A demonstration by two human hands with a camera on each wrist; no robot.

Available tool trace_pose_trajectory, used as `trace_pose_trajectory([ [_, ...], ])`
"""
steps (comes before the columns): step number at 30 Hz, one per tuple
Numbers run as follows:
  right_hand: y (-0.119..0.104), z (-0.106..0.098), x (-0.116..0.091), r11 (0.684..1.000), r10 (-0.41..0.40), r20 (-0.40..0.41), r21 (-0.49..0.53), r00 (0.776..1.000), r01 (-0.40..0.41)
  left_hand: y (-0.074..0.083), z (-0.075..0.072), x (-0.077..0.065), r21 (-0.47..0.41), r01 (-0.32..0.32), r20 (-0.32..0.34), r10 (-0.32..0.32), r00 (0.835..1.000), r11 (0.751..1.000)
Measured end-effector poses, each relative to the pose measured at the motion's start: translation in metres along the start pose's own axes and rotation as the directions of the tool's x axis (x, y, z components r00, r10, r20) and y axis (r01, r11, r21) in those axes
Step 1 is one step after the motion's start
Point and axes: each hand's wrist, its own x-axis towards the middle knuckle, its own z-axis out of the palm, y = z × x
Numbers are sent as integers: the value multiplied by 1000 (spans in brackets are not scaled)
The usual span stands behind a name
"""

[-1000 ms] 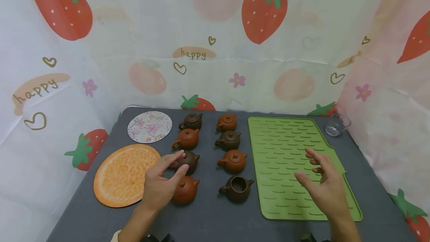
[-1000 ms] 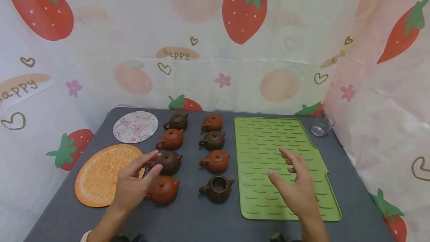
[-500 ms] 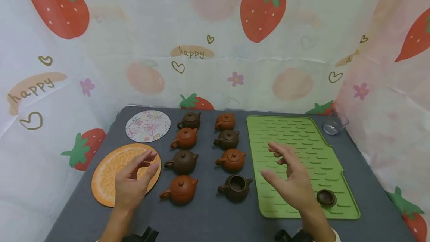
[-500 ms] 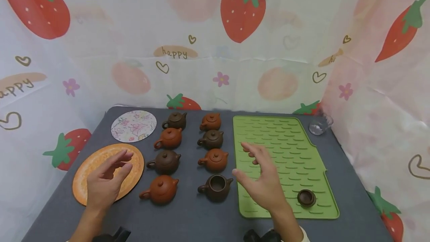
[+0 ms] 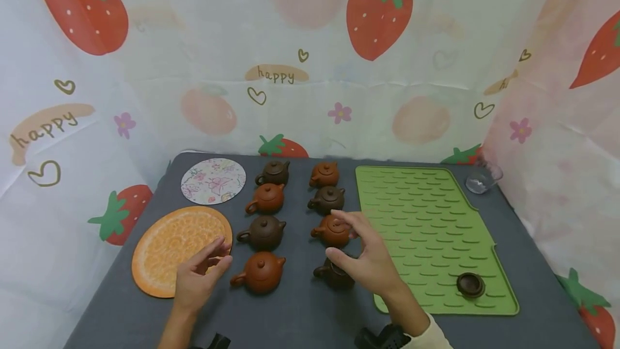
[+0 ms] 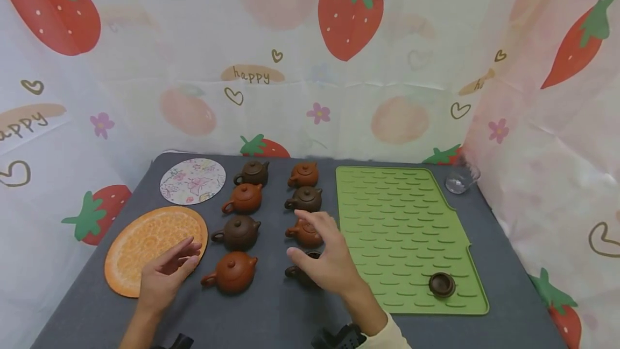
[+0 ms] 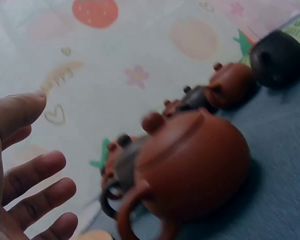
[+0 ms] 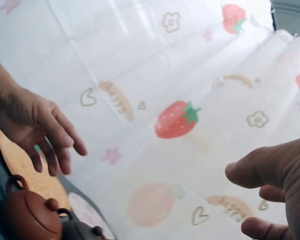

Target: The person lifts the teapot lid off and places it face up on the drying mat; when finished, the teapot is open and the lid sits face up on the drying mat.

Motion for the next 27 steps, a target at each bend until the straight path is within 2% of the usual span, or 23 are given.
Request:
trace_pose_trajectory([
  [4, -1, 15, 3, 1000, 22, 39, 19, 999, -23, -13, -1, -11, 59, 104, -12, -103, 995, 993],
  [9, 9, 33, 6, 999, 37, 80, 24, 996, -39, -27, 2, -22, 95, 185, -31, -183, 983, 978],
  [13, 31, 50, 4, 997, 70, 117, 29, 991, -74, -31, 6, -29, 107, 229, -27, -227, 974, 968],
  [16, 48, 63, 2, 995, 85, 146, 40, 986, -92, -30, 11, -31, 117, 224, -24, -222, 975, 968],
  [20, 58, 74, 3, 996, 74, 168, 43, 983, -83, -29, 13, -33, 108, 182, -12, -182, 983, 977],
  [27, 69, 97, 5, 998, 50, 195, 30, 980, -57, -42, 9, -38, 115, 162, 2, -163, 987, 980],
])
